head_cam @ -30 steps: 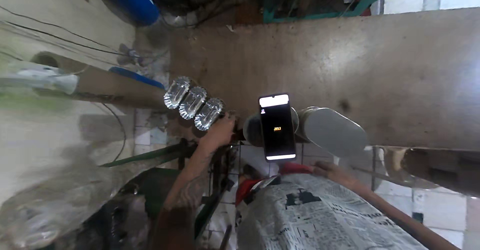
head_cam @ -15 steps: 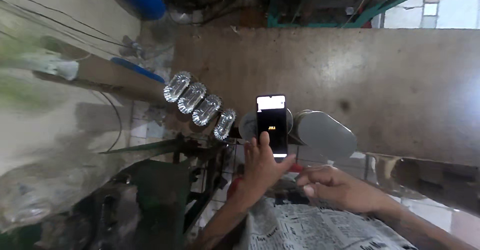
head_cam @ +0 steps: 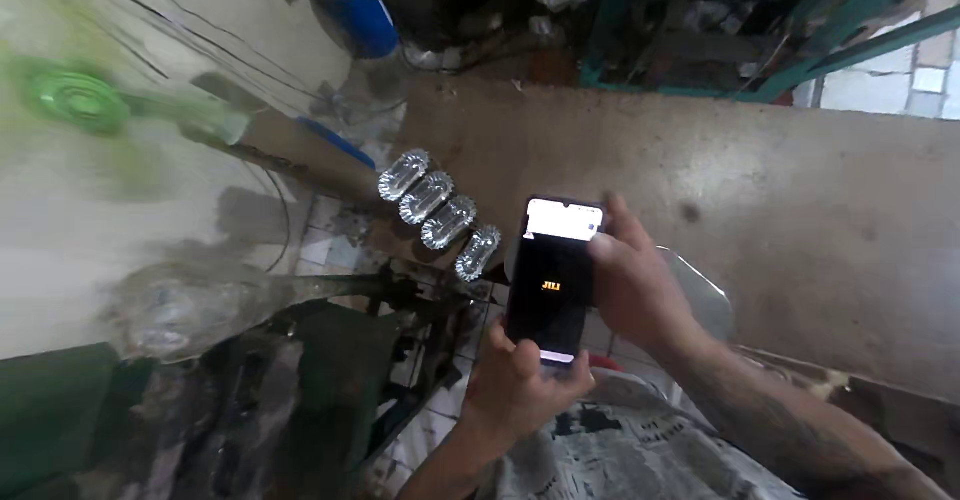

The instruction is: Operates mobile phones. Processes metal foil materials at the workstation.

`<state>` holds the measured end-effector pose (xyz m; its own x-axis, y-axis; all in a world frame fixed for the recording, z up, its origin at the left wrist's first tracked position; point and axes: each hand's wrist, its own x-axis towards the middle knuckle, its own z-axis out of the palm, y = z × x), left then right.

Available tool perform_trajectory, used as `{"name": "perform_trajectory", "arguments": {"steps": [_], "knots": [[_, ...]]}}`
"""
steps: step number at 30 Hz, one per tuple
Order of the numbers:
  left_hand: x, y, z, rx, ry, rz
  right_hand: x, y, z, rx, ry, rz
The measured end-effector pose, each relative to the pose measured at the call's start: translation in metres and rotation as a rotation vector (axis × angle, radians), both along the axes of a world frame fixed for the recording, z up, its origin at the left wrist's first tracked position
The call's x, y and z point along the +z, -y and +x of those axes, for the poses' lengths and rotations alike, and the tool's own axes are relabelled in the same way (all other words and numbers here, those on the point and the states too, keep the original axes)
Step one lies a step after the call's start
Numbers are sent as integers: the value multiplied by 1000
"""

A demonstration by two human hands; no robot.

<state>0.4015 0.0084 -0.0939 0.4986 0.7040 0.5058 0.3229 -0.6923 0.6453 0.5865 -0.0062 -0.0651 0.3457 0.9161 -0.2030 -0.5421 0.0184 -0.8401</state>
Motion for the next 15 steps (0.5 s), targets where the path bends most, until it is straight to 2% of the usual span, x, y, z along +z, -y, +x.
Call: {"name": "perform_trajectory", "arguments": {"steps": [3,7,9,12,15], "knots": [[5,-2,-16,55,-35,211,26,-21,-19,86,-98,17],[6,1,-55,138,-84,352,45,-33,-66,62,-35,-44],[6,8,-78,210,-25,302,41,-30,-89,134,-6,42],[11,21,-114,277,148,181,26,-17,-124,357,-21,335],[17,36,-144,273,265,123,22,1,-173,457,-80,345]]}}
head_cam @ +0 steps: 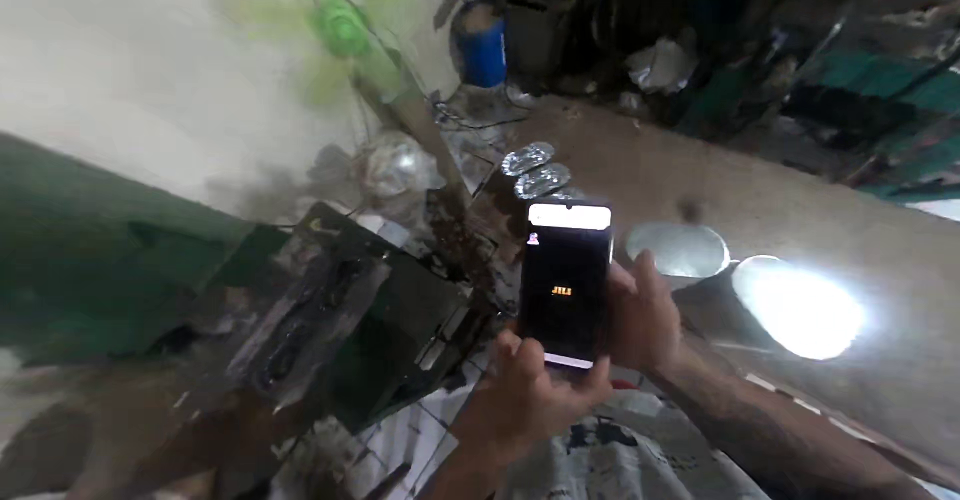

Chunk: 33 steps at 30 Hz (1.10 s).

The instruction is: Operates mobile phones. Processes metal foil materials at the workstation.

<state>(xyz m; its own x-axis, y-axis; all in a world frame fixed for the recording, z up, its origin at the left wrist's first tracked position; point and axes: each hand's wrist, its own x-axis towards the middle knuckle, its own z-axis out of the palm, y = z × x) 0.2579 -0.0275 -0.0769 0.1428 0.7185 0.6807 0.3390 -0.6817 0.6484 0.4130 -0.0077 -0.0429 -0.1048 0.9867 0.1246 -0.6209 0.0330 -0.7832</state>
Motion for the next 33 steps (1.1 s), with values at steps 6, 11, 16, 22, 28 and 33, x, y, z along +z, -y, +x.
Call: {"name": "perform_trajectory", "arguments": {"steps": [6,11,16,22,28,33], "knots": [[41,12,-83,-261,358,-444,0,20,-68,-5,132,-95],[60,-12,-137,-546,690,-839,4,25,-106,255,93,64],[62,-7,-137,-430,821,-793,2,14,-113,302,113,118],[58,-22,-131,-577,896,-695,14,0,-103,273,234,-17],[56,-34,-124,-728,858,-695,19,-15,-90,331,115,-11],[56,-36,-112,-715,777,-684,17,-26,-81,360,78,52]]}}
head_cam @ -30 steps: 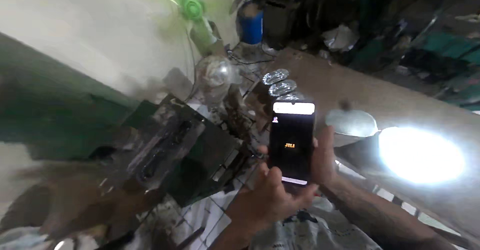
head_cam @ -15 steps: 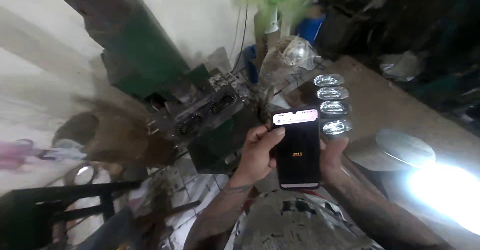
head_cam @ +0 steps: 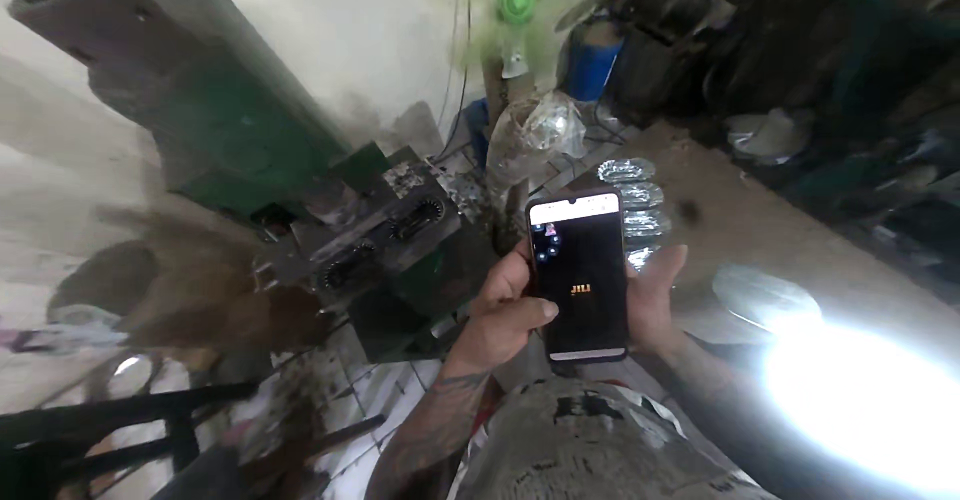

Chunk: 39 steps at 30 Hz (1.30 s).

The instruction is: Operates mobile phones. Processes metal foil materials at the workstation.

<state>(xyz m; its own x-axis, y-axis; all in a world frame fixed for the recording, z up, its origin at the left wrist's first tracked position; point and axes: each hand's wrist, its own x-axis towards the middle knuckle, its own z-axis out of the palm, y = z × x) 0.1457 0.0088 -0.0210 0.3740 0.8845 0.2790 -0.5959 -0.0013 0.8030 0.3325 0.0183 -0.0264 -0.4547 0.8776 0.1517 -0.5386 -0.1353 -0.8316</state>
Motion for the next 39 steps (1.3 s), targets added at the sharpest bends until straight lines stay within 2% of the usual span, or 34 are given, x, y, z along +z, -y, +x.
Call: {"name": "perform_trajectory", "arguments": {"steps": [6,10,16,27,33,36,39], "knots": [[6,-5,10,-34,-45,48,0,-5,8,83,-103,17],[9,-5,15,21,-86,23,-2,-7,10,95,-137,36],[17,-4,24,206,-120,-35,0,-2,12,22,-26,32],[19,-1,32,347,-132,-126,0,7,8,-35,60,122],[19,8,28,290,-62,-225,0,14,9,-85,101,55],[9,13,19,228,16,-190,3,14,8,-10,-7,18],[-4,20,14,227,87,-242,6,12,7,19,-65,8]]}}
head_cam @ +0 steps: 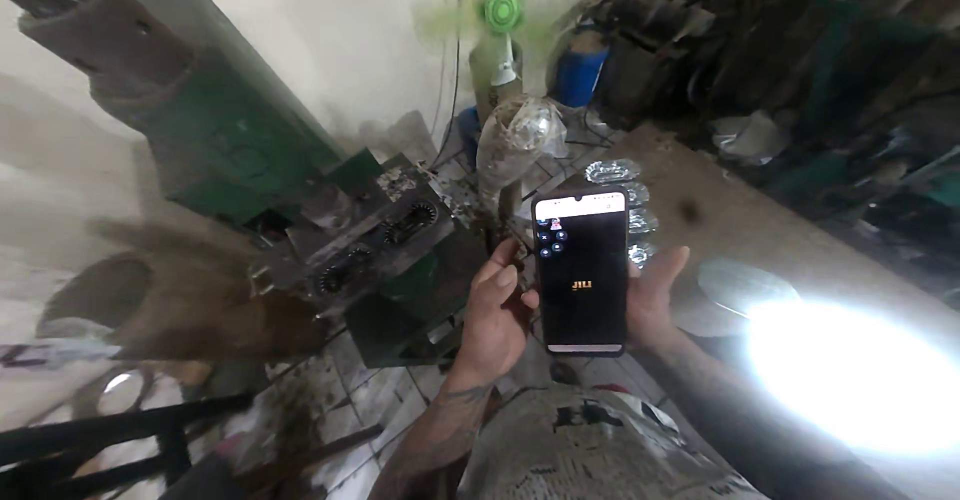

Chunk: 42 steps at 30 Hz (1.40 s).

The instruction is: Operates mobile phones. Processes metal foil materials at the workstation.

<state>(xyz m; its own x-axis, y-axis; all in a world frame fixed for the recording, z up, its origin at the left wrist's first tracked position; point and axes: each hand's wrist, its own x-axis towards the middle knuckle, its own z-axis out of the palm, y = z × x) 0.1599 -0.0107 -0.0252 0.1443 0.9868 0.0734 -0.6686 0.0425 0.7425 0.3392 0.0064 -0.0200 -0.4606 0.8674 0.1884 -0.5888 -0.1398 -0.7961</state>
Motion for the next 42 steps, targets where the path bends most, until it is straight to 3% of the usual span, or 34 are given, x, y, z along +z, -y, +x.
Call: {"name": "perform_trajectory", "arguments": {"steps": [6,13,34,42], "knots": [[-20,12,-3,-20,37,-10,-8,0,0,11,-19,2],[-22,17,-7,-39,64,-2,-10,1,-6,81,-77,-26],[-18,13,-8,-109,39,40,-13,0,-5,40,21,-40],[-18,12,-9,-77,-59,-20,-7,6,-12,-23,126,-188]]}}
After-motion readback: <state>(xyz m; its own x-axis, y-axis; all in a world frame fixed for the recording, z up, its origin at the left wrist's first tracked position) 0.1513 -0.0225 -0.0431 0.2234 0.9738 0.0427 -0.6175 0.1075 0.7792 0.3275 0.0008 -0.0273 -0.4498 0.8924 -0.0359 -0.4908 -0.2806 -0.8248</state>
